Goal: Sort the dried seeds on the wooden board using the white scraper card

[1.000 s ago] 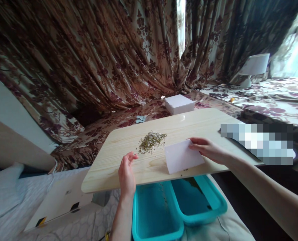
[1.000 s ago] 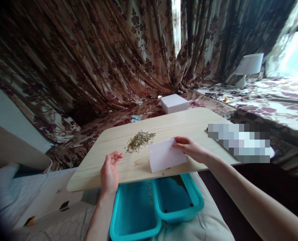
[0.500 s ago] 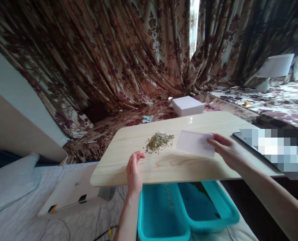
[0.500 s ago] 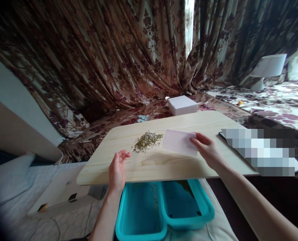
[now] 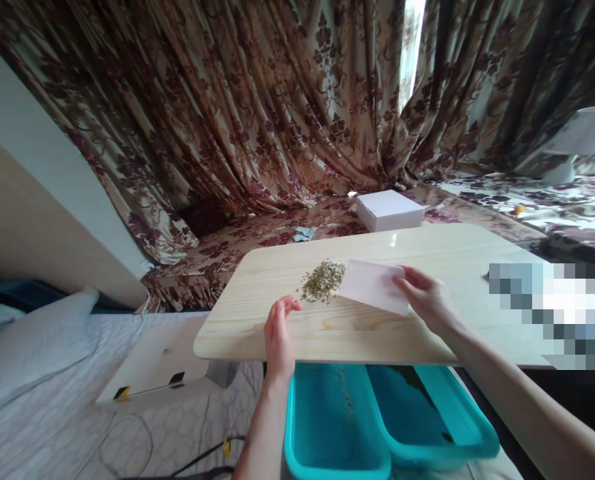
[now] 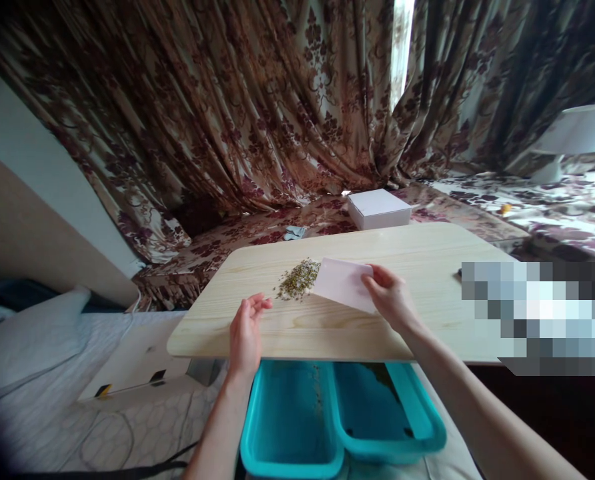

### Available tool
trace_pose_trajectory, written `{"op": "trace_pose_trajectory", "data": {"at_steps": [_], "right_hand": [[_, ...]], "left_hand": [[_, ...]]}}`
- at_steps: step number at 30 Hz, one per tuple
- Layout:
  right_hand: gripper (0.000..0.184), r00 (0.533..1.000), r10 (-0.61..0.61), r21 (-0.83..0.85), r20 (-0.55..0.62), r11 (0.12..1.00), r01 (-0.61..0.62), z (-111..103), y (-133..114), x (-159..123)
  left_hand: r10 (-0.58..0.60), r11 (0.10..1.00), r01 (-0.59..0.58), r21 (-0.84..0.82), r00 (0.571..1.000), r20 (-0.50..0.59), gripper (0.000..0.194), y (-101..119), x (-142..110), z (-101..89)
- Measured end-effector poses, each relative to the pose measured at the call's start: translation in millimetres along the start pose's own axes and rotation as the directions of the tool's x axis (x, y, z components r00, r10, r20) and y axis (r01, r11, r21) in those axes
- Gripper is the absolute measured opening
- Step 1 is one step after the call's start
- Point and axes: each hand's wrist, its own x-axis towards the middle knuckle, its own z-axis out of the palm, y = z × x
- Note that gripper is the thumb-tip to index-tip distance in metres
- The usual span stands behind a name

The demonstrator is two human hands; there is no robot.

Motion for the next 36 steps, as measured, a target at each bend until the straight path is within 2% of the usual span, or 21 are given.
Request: {"op": "trace_pose_trajectory", "data": {"at_steps": [8,17,24,26,31,36], "right_hand": [[0.032,0.991,0.02,0.0,0.132,1.0,-0.02,19.6,-3.6,-15.2],[0.038,0.968,0.05,-0.06,0.244,0.998,-0.036,15.8,-3.3,-38.4],[0.046,0.915,0.132,-0.045,0.38,0.991,-0.124,16.7,-12.6,-70.6],[0.047,0.923,0.114,-0.048,0.368,0.993,-0.103,14.7,-17.8,-72.0],[0.047,0.986,0.001,-0.04,0.169,0.999,0.005,5.5,-22.6,-50.4],[0.043,0.991,-0.024,-0.053,0.133,0.998,0.032,8.2,-16.3,-34.5]], "left_hand": [[-0.002,1.0,0.002,-0.005,1.0,-0.01,0.05,0.5,0.5,0.5],[-0.014,1.0,0.014,-0.018,1.0,-0.012,0.05,2.3,-0.3,0.9],[-0.018,1.0,0.018,-0.022,1.0,-0.006,0.05,3.9,-1.2,1.1],[-0.013,1.0,0.013,-0.027,1.0,-0.004,0.05,4.1,-1.2,1.2],[-0.009,0.999,0.009,-0.035,1.0,-0.01,0.05,3.6,-0.8,1.5],[-0.024,0.999,0.024,-0.034,0.999,-0.02,0.051,4.1,-1.0,1.6]]}}
